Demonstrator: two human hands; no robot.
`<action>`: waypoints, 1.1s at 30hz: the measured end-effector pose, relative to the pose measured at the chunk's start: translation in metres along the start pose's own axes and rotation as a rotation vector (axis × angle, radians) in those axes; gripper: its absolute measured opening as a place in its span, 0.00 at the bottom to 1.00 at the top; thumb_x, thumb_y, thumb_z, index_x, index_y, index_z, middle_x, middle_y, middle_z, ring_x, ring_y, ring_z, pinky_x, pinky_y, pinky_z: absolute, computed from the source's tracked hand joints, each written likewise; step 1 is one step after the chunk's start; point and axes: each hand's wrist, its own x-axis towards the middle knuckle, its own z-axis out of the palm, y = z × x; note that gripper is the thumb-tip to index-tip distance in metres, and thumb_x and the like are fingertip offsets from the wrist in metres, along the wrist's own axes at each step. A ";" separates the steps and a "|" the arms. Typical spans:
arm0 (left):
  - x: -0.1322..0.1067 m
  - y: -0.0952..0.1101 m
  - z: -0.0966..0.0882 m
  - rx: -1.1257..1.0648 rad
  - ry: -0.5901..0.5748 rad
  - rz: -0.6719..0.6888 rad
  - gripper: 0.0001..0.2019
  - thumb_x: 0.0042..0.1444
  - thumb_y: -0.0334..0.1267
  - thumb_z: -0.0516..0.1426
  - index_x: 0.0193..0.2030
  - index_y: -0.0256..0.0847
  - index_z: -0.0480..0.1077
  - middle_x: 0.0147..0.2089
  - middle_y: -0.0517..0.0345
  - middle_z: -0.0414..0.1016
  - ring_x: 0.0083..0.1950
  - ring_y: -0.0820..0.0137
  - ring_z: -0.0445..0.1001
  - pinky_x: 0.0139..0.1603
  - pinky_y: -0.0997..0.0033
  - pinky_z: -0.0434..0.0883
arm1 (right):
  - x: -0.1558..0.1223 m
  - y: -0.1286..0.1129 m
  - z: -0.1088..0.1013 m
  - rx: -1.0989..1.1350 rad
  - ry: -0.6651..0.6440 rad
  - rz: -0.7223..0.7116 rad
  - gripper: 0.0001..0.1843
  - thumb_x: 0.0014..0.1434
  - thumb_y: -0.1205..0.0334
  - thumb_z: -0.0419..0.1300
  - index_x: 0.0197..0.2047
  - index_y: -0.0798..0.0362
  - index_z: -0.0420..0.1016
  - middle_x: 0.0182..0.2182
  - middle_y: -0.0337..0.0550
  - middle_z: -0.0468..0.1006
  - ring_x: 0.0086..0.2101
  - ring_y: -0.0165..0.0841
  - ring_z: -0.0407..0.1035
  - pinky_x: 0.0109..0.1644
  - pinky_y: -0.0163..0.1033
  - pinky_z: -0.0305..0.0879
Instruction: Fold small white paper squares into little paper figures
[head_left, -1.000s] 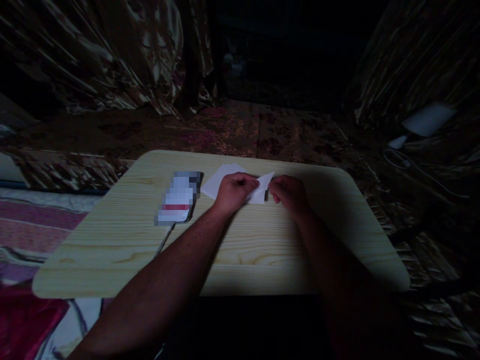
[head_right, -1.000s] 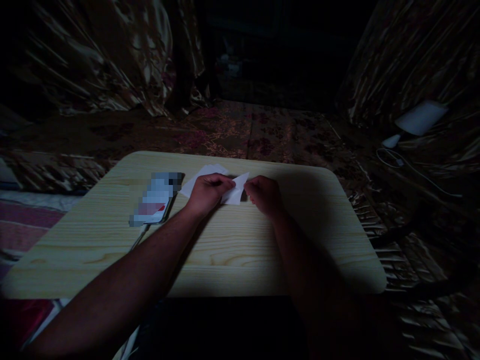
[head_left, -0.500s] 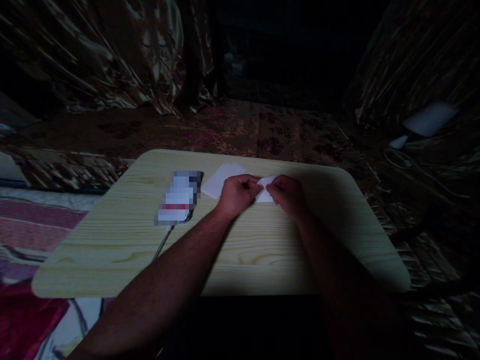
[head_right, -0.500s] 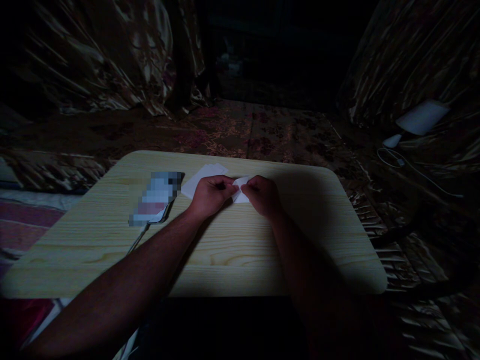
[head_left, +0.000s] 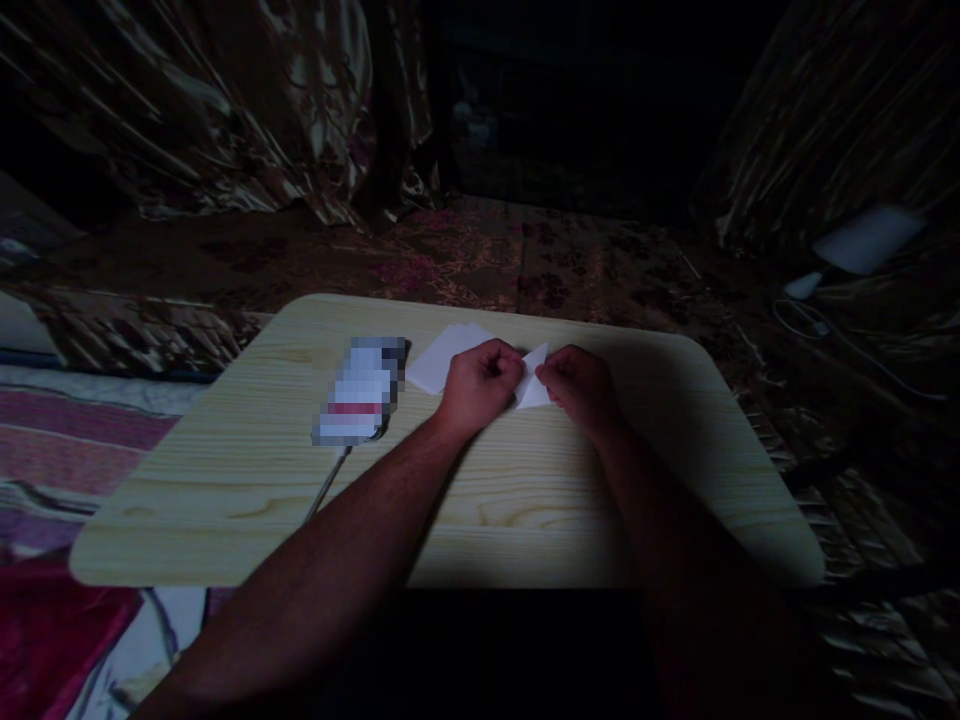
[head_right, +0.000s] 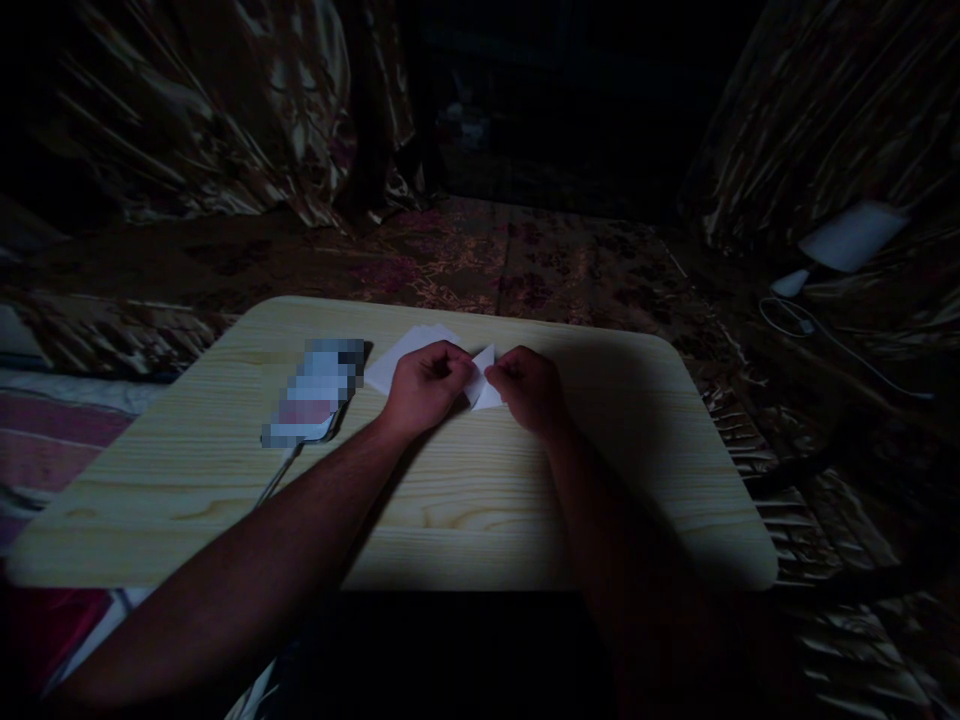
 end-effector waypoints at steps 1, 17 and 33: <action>0.000 0.000 0.000 0.005 -0.001 0.007 0.10 0.53 0.41 0.58 0.33 0.36 0.75 0.27 0.59 0.74 0.27 0.74 0.67 0.28 0.76 0.63 | 0.000 0.000 0.000 -0.003 0.000 -0.003 0.11 0.52 0.55 0.63 0.27 0.52 0.69 0.15 0.32 0.69 0.17 0.26 0.60 0.22 0.32 0.56; -0.001 0.002 -0.003 0.001 0.001 0.095 0.06 0.52 0.36 0.58 0.29 0.37 0.73 0.25 0.62 0.70 0.27 0.75 0.66 0.28 0.76 0.63 | -0.001 0.001 0.000 0.004 -0.033 -0.049 0.09 0.52 0.57 0.63 0.26 0.51 0.69 0.17 0.32 0.69 0.19 0.26 0.62 0.24 0.33 0.57; -0.002 0.002 -0.001 0.041 0.027 0.097 0.07 0.53 0.37 0.58 0.29 0.38 0.74 0.25 0.61 0.72 0.27 0.75 0.67 0.29 0.76 0.64 | -0.005 -0.005 -0.001 -0.156 0.031 -0.158 0.10 0.52 0.59 0.61 0.23 0.52 0.67 0.18 0.32 0.66 0.22 0.27 0.60 0.28 0.34 0.55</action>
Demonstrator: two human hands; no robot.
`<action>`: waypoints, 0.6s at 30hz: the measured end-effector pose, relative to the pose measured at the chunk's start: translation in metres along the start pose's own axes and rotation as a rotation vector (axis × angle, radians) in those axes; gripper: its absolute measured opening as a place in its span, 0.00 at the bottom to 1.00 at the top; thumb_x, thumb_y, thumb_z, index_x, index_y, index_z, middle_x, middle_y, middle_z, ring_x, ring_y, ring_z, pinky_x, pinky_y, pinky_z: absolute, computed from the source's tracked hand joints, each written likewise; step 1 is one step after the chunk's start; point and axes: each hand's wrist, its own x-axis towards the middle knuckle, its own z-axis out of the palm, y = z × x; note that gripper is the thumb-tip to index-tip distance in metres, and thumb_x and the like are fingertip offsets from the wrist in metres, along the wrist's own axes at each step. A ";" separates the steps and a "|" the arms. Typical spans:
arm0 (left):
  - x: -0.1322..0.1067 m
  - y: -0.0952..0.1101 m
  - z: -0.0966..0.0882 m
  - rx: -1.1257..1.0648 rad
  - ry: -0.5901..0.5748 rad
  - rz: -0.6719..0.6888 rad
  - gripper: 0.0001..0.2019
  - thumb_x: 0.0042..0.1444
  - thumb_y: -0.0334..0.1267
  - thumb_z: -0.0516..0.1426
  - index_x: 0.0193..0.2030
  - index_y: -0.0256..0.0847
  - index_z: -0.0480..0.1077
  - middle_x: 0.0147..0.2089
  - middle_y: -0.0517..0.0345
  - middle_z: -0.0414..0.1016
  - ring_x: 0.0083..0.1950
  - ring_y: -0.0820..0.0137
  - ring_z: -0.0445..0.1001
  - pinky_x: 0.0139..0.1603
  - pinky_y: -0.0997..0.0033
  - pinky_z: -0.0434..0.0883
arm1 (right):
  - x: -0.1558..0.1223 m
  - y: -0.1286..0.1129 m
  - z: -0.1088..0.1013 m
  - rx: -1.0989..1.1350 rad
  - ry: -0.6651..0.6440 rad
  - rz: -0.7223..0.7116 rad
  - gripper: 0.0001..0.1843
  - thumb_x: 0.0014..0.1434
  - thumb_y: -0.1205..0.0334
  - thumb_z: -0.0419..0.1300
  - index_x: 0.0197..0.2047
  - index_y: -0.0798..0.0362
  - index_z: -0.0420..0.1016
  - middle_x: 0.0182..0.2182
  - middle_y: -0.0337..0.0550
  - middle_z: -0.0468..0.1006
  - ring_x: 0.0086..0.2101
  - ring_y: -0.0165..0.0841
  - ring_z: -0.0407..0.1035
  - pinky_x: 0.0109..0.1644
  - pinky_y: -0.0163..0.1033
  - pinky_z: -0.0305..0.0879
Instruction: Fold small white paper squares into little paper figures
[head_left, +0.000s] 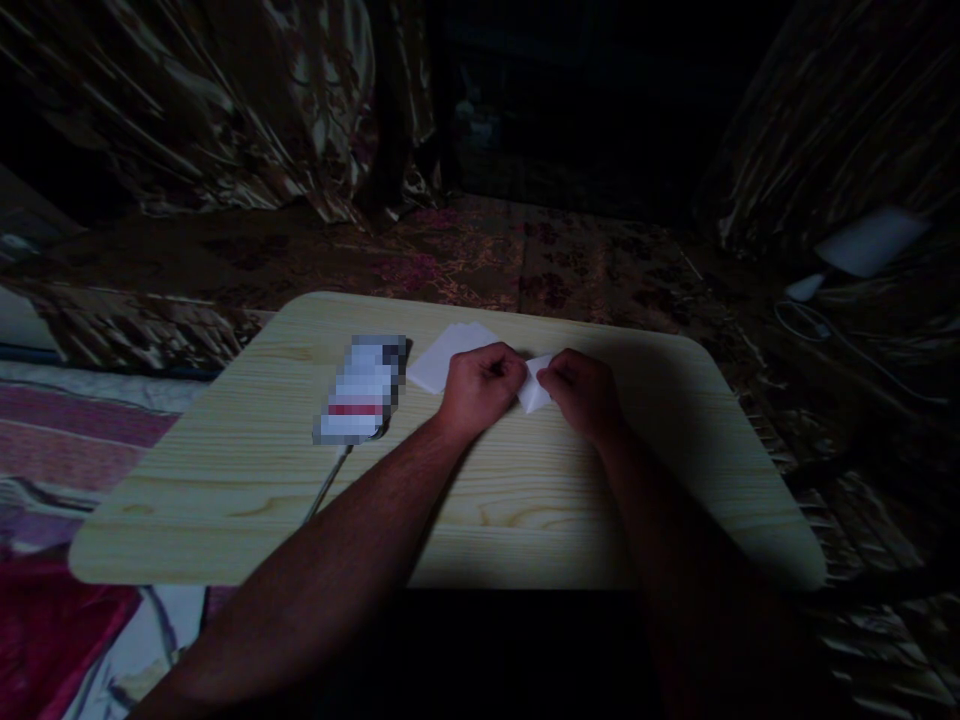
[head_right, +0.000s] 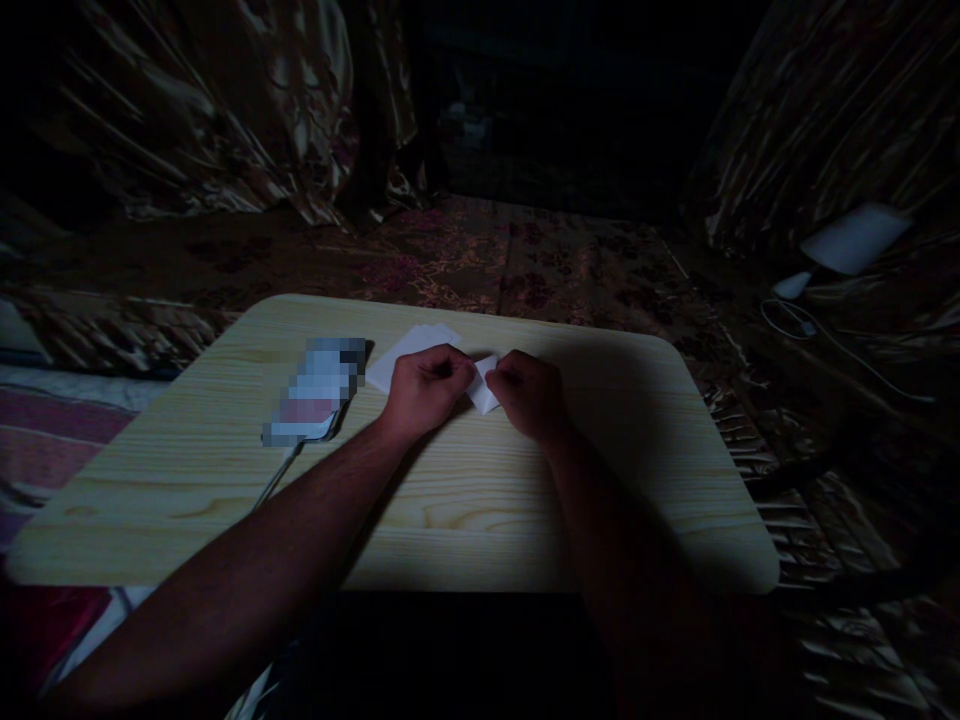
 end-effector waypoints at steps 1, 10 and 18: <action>0.000 0.000 0.000 0.007 0.000 -0.005 0.07 0.52 0.37 0.58 0.29 0.38 0.75 0.25 0.60 0.72 0.27 0.74 0.67 0.29 0.75 0.64 | 0.000 -0.001 0.000 -0.015 0.004 -0.016 0.10 0.52 0.59 0.61 0.22 0.52 0.67 0.18 0.32 0.65 0.22 0.27 0.59 0.28 0.34 0.55; -0.001 -0.002 0.004 -0.093 -0.020 -0.105 0.08 0.50 0.38 0.59 0.32 0.37 0.78 0.28 0.56 0.78 0.27 0.72 0.72 0.29 0.74 0.68 | 0.000 0.000 0.001 -0.048 0.023 -0.039 0.10 0.51 0.60 0.60 0.22 0.52 0.66 0.17 0.32 0.62 0.22 0.26 0.56 0.27 0.34 0.53; -0.001 0.005 0.004 -0.258 -0.068 -0.219 0.08 0.48 0.39 0.62 0.32 0.35 0.76 0.26 0.56 0.78 0.25 0.72 0.73 0.26 0.75 0.69 | 0.001 0.000 0.000 -0.065 0.014 -0.044 0.14 0.51 0.61 0.60 0.19 0.52 0.61 0.17 0.31 0.57 0.22 0.25 0.53 0.26 0.34 0.50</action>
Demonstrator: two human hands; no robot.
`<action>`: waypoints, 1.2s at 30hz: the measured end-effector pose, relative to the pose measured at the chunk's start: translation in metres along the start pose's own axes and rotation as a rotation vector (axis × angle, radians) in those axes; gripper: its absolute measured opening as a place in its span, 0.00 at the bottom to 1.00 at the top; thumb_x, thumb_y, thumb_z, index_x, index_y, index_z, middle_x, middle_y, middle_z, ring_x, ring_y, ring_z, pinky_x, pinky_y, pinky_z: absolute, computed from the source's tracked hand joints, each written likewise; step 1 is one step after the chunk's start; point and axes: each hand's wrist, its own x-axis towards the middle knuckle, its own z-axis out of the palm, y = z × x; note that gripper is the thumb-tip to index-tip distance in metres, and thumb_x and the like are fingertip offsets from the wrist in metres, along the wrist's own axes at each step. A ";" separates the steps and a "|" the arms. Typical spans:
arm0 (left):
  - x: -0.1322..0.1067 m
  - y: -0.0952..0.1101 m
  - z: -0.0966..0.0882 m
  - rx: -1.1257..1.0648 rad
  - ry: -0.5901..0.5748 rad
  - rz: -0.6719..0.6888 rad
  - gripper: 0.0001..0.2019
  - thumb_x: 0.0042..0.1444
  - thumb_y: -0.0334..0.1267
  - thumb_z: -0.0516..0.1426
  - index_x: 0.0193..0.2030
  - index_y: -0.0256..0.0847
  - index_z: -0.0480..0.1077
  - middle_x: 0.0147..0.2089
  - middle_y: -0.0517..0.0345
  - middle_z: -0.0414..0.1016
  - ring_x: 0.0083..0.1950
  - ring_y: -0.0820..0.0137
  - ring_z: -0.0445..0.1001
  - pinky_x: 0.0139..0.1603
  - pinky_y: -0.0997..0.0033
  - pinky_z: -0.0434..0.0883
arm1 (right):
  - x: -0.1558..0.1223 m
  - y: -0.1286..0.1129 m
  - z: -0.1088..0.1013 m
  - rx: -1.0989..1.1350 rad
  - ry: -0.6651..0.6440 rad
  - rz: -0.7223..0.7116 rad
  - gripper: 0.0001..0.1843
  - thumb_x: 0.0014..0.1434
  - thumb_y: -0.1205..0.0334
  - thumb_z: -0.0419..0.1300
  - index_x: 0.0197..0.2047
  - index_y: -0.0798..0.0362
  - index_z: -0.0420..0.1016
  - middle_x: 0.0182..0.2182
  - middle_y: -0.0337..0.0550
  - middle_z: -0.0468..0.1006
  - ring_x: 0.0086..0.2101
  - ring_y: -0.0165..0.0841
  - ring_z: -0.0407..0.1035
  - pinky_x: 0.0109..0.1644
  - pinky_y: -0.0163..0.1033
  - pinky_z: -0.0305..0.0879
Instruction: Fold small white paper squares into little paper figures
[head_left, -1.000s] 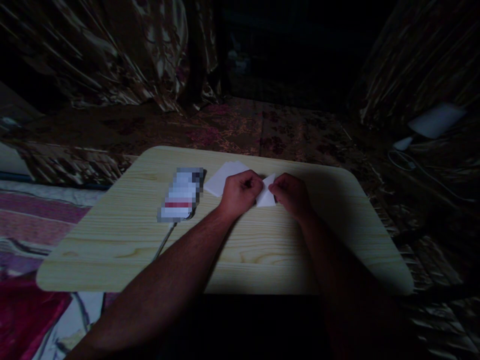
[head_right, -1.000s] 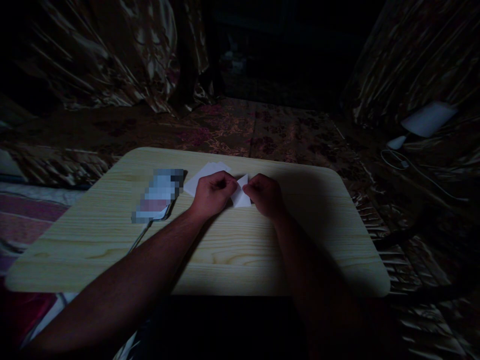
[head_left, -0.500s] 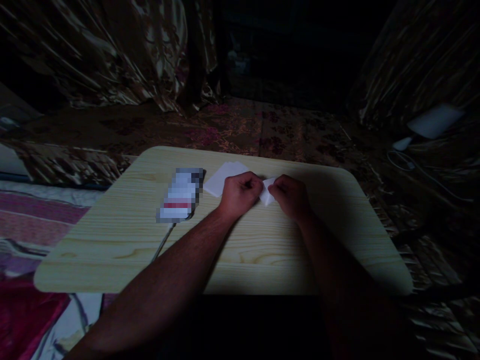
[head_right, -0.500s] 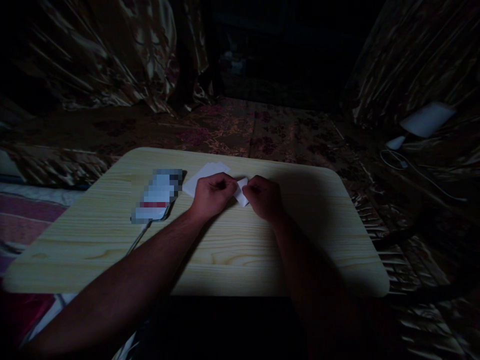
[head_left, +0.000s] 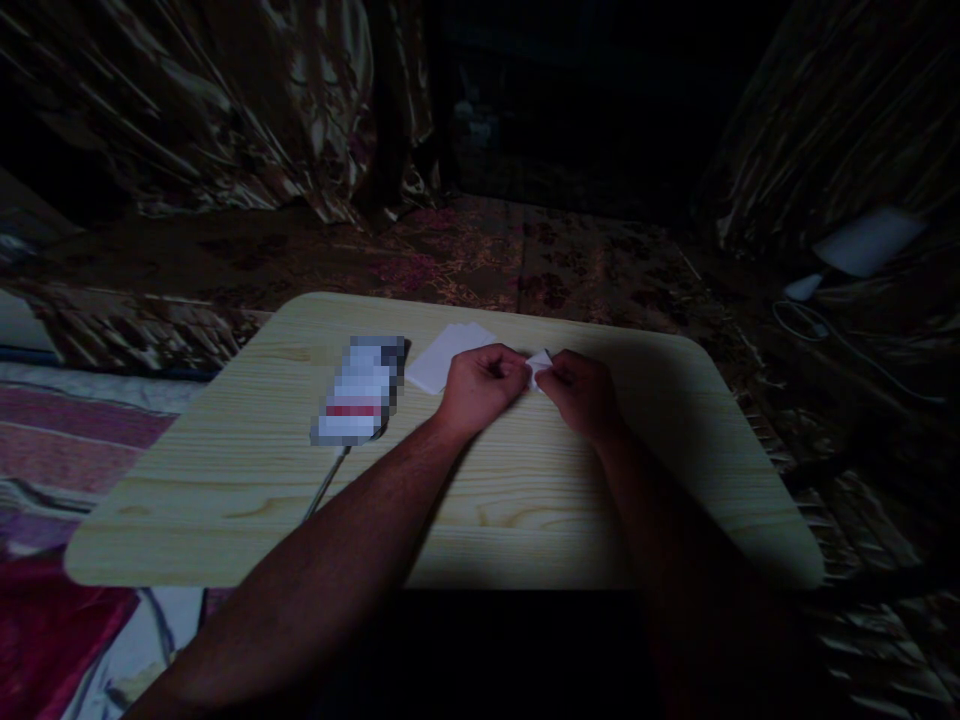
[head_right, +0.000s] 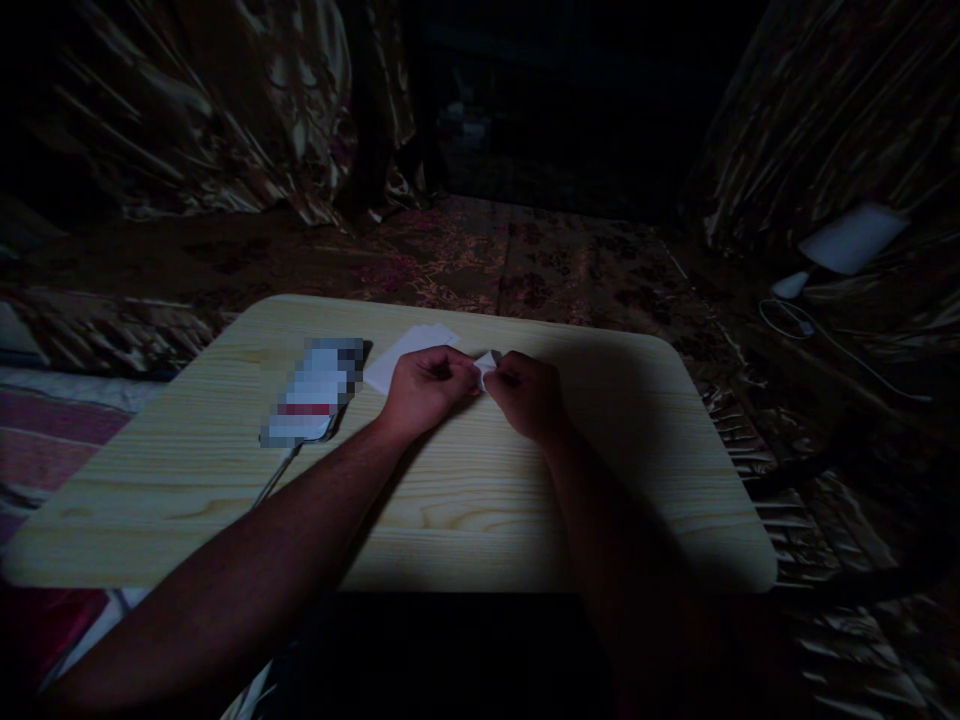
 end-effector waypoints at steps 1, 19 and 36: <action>0.000 0.001 0.000 -0.012 -0.001 -0.010 0.09 0.47 0.39 0.63 0.32 0.35 0.76 0.26 0.56 0.78 0.25 0.72 0.73 0.26 0.75 0.69 | 0.000 0.000 0.000 0.004 -0.001 0.008 0.14 0.51 0.61 0.60 0.19 0.53 0.62 0.17 0.31 0.57 0.22 0.25 0.53 0.26 0.33 0.50; 0.000 0.004 0.003 -0.102 0.008 -0.068 0.12 0.46 0.43 0.66 0.31 0.36 0.75 0.25 0.58 0.77 0.24 0.74 0.71 0.26 0.74 0.68 | 0.000 0.001 0.001 -0.043 -0.031 0.003 0.17 0.51 0.59 0.60 0.18 0.52 0.58 0.17 0.31 0.54 0.22 0.25 0.51 0.25 0.33 0.47; 0.001 -0.002 0.003 0.146 0.178 0.110 0.09 0.54 0.43 0.60 0.33 0.38 0.75 0.28 0.60 0.74 0.28 0.73 0.68 0.30 0.73 0.65 | -0.004 -0.001 0.007 0.037 0.130 0.012 0.12 0.49 0.55 0.66 0.28 0.50 0.66 0.22 0.33 0.66 0.23 0.27 0.59 0.27 0.34 0.58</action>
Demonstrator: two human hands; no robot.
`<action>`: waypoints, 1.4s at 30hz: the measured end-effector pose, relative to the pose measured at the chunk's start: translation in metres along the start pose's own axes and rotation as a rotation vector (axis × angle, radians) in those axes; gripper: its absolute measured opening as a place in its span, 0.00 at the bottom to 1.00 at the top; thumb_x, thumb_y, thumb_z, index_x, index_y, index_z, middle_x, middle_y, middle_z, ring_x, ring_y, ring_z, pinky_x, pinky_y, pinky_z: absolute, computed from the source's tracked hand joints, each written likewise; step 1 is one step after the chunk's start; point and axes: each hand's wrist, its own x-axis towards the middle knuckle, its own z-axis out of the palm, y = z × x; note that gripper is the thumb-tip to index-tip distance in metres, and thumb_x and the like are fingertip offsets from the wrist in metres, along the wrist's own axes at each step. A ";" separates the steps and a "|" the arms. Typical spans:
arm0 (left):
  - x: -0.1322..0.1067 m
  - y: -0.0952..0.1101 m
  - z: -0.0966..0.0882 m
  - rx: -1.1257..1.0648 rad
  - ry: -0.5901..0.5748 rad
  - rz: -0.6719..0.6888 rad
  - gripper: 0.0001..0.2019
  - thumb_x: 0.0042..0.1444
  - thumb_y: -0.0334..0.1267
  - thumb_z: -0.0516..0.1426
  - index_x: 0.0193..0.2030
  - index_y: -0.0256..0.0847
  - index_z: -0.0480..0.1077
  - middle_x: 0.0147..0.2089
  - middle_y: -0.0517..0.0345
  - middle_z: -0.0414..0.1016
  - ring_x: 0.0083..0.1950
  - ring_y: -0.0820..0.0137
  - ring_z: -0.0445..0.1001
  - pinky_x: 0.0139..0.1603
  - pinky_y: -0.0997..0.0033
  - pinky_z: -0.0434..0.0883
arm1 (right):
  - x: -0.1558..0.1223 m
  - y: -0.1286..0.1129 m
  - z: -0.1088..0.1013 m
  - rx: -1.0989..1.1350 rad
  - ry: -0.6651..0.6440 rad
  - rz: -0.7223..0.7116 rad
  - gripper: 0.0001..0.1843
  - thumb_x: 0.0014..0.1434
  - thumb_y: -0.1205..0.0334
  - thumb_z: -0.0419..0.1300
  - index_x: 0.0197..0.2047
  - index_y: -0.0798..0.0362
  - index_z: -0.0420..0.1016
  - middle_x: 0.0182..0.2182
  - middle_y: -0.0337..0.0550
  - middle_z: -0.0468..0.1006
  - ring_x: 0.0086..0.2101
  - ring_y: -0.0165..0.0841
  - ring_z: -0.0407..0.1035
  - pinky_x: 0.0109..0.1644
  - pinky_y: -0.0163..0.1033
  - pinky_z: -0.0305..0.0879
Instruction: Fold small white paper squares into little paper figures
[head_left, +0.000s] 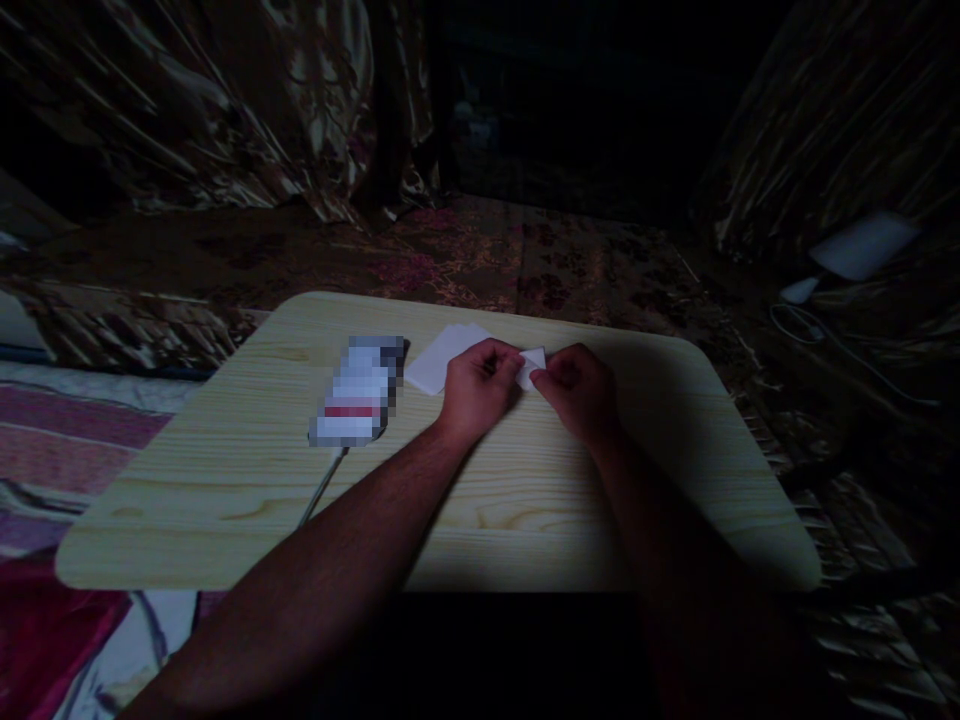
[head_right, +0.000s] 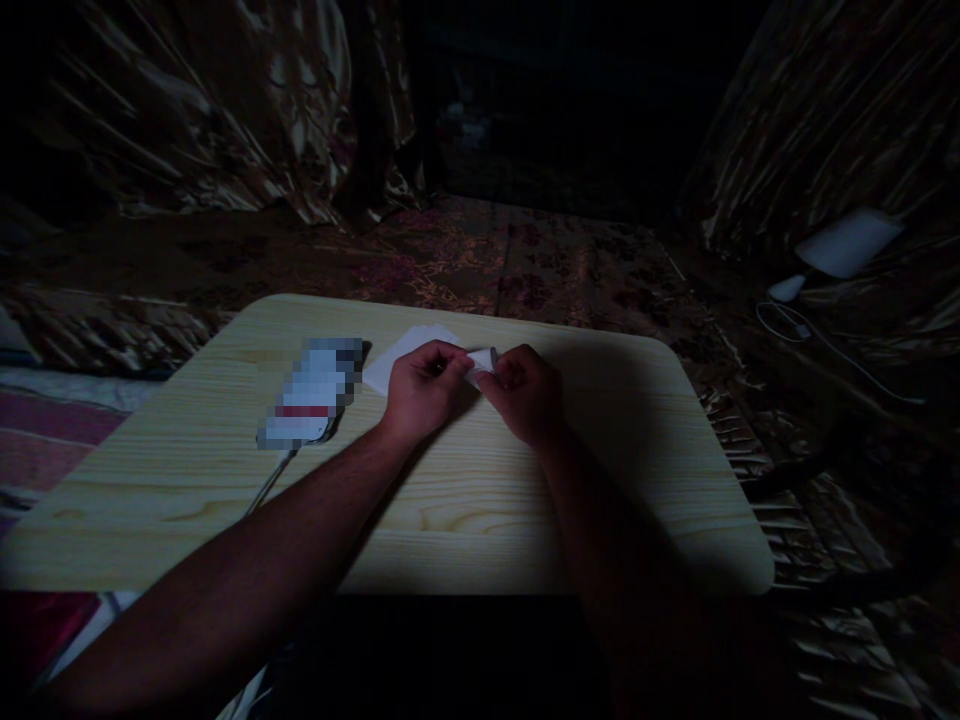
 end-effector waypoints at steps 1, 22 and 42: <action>0.000 0.000 -0.001 0.029 0.002 0.025 0.09 0.55 0.42 0.59 0.34 0.38 0.75 0.29 0.59 0.75 0.29 0.73 0.69 0.31 0.73 0.65 | 0.000 -0.001 -0.001 -0.011 0.035 -0.029 0.11 0.49 0.56 0.66 0.31 0.50 0.68 0.24 0.35 0.68 0.24 0.28 0.60 0.28 0.35 0.59; -0.003 0.000 -0.005 0.283 -0.087 0.411 0.08 0.59 0.40 0.58 0.35 0.40 0.76 0.33 0.54 0.77 0.38 0.68 0.73 0.40 0.68 0.69 | 0.002 0.003 0.000 -0.190 0.036 -0.402 0.02 0.57 0.66 0.61 0.33 0.50 0.75 0.29 0.39 0.72 0.27 0.28 0.64 0.32 0.36 0.64; -0.004 0.001 -0.002 0.168 -0.111 0.303 0.08 0.57 0.41 0.59 0.36 0.40 0.77 0.33 0.54 0.76 0.36 0.69 0.72 0.39 0.70 0.68 | -0.001 0.005 -0.001 -0.151 -0.009 -0.191 0.05 0.57 0.63 0.58 0.34 0.51 0.76 0.28 0.39 0.77 0.29 0.31 0.70 0.35 0.36 0.66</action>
